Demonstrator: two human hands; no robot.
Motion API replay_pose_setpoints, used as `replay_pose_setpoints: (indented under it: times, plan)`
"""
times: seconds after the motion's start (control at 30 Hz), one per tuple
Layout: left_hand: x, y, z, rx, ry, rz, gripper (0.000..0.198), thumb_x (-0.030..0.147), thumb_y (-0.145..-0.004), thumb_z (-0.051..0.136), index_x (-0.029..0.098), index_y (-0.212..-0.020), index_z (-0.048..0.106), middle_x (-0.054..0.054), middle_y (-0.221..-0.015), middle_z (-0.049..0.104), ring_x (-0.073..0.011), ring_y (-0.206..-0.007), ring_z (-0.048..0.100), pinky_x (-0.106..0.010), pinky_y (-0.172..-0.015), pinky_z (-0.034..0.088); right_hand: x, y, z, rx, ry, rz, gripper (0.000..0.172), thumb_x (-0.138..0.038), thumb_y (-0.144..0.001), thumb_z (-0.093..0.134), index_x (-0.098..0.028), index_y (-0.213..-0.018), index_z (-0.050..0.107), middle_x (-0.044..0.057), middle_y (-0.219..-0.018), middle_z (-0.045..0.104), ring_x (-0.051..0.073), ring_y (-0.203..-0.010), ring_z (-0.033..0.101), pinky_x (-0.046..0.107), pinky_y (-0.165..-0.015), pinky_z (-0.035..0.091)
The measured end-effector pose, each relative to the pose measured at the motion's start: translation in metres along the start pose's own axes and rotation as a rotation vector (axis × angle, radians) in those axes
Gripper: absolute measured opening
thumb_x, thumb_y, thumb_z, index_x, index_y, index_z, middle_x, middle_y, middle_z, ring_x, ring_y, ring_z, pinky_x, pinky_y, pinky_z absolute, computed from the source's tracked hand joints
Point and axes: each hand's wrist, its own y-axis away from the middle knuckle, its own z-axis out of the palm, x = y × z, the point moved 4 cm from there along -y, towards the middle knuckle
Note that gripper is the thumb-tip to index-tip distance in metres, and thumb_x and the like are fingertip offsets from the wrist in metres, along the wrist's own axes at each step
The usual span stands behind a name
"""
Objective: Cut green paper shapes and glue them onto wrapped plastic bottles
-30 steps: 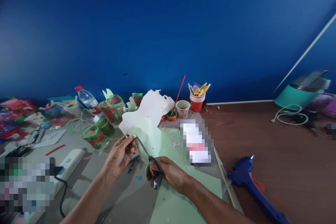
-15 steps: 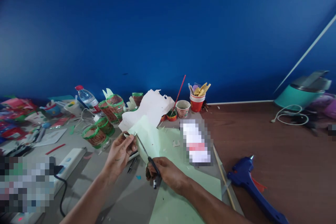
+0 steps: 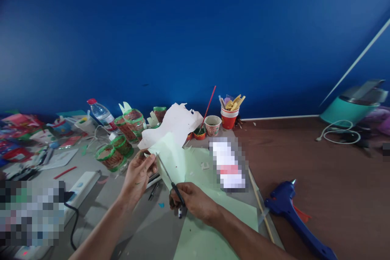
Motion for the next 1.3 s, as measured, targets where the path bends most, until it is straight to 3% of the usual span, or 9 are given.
replay_pose_setpoints:
  times: [0.27,0.63,1.0,1.3]
  plan:
    - [0.001,-0.003,-0.001,0.007,0.013,-0.014,0.03,0.034,-0.059,0.082,0.016,-0.063,0.058,0.006,-0.053,0.049,-0.0062,-0.045,0.044,-0.019,-0.044,0.036,-0.002,0.001,0.003,0.009,0.002,0.012,0.051,-0.061,-0.069,0.068,-0.017,-0.059,0.044,0.0,-0.059,0.049,0.012,-0.056,0.05,0.025,-0.054,0.036]
    - [-0.004,-0.003,-0.006,-0.019,0.105,-0.079,0.028,0.03,-0.064,0.079,0.016,-0.061,0.055,0.006,-0.054,0.052,-0.0036,-0.04,0.043,-0.019,-0.047,0.036,-0.001,0.002,-0.001,0.023,-0.02,-0.008,0.049,-0.06,-0.067,0.07,-0.015,-0.061,0.052,0.003,-0.063,0.056,0.013,-0.059,0.053,0.025,-0.056,0.039]
    - [0.004,0.007,0.006,-0.081,0.146,-0.162,0.031,0.031,-0.064,0.079,0.015,-0.06,0.053,0.005,-0.051,0.053,-0.0027,-0.038,0.041,-0.018,-0.045,0.034,-0.006,0.002,-0.002,-0.077,-0.103,-0.197,0.051,-0.061,-0.067,0.071,-0.013,-0.061,0.056,0.004,-0.07,0.055,0.017,-0.067,0.057,0.027,-0.062,0.04]
    - [0.027,0.006,0.022,-0.181,0.11,-0.173,0.031,0.031,-0.06,0.08,0.014,-0.058,0.054,0.005,-0.049,0.052,-0.0025,-0.036,0.039,-0.019,-0.044,0.032,-0.027,0.007,0.0,-0.114,-0.115,-0.315,0.048,-0.059,-0.069,0.07,-0.013,-0.064,0.059,0.005,-0.074,0.057,0.016,-0.067,0.053,0.029,-0.066,0.037]
